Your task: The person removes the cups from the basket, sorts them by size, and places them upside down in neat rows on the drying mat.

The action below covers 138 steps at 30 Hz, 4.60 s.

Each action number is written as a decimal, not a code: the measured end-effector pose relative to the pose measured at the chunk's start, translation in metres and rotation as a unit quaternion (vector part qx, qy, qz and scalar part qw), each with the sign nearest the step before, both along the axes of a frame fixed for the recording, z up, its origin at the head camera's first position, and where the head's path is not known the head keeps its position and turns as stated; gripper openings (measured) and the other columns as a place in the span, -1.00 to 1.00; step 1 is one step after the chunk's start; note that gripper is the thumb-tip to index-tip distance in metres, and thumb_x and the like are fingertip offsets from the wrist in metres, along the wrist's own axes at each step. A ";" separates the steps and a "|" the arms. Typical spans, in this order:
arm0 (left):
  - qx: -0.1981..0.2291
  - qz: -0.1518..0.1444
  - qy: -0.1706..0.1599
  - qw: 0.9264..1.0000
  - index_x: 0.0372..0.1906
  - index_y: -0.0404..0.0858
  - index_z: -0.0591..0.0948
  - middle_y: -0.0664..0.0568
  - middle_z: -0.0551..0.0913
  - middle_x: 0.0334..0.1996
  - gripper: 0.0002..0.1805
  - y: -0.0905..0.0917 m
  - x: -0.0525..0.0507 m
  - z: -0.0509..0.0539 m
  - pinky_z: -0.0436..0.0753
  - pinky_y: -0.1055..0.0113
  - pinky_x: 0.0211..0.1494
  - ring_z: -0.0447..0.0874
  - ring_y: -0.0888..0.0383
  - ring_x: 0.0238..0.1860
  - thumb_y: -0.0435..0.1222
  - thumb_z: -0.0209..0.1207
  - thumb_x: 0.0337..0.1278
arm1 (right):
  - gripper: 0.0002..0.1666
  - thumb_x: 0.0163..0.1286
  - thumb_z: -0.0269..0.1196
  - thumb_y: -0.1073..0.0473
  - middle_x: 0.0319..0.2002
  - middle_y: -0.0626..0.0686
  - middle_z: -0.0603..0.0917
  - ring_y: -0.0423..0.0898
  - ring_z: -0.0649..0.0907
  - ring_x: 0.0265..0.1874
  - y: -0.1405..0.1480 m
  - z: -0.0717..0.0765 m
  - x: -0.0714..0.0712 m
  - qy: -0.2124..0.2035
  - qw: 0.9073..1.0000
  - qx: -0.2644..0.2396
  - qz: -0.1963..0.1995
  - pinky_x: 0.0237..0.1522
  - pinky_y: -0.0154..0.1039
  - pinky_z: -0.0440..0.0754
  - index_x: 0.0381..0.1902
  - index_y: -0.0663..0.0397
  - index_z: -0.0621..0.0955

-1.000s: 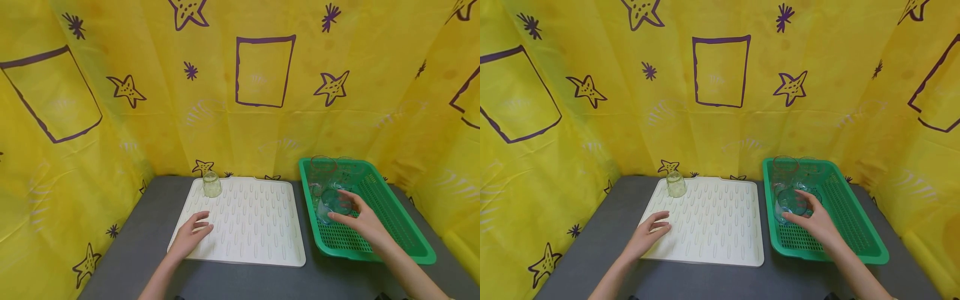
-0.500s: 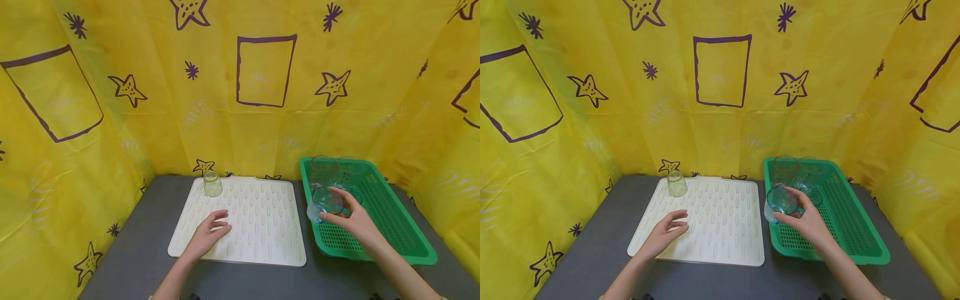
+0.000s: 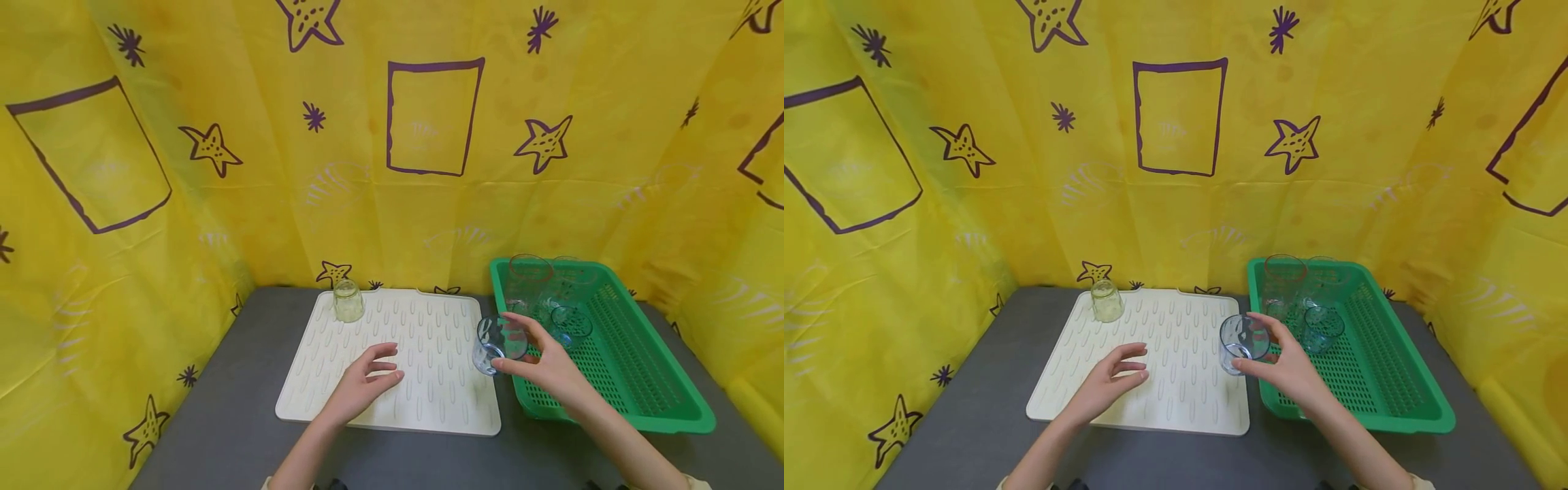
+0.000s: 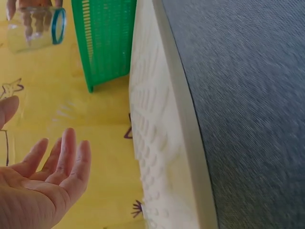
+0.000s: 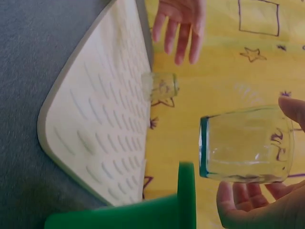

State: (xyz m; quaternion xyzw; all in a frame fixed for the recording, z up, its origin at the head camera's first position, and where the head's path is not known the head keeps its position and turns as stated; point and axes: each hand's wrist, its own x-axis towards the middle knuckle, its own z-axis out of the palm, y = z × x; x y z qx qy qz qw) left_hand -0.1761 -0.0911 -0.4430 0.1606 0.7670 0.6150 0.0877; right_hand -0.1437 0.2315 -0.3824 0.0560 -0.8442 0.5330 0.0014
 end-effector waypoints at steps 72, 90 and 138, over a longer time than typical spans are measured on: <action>0.025 -0.071 0.026 0.997 0.32 0.04 0.40 0.10 0.56 0.11 -0.24 0.047 0.008 -0.004 0.58 0.28 0.09 0.52 0.13 0.13 -0.10 0.46 -0.04 | -0.10 0.11 0.49 0.05 0.18 0.04 0.51 0.09 0.45 0.18 -0.064 -0.037 0.000 -0.001 0.994 -0.056 0.099 0.12 0.08 0.46 0.38 -0.12 0.35; 0.188 -0.076 -0.063 0.977 0.37 -0.23 0.33 -0.15 0.49 0.23 -0.29 0.045 0.007 -0.004 0.57 0.22 0.14 0.45 -0.04 0.26 -0.35 0.34 0.11 | -0.18 0.13 0.47 0.12 0.16 0.01 0.50 0.08 0.43 0.13 -0.059 -0.045 -0.001 0.033 0.992 -0.075 0.101 0.11 -0.08 0.52 0.33 -0.16 0.38; 0.050 -0.162 -0.007 0.986 0.41 -0.07 0.28 -0.03 0.36 0.33 -0.20 0.011 0.000 0.014 0.46 0.22 0.27 0.38 0.01 0.30 -0.18 0.39 0.07 | -0.24 0.07 0.52 -0.01 0.06 -0.07 0.55 -0.05 0.51 -0.03 -0.057 -0.049 0.002 0.056 0.988 -0.007 0.143 0.03 -0.08 0.58 0.23 -0.12 0.48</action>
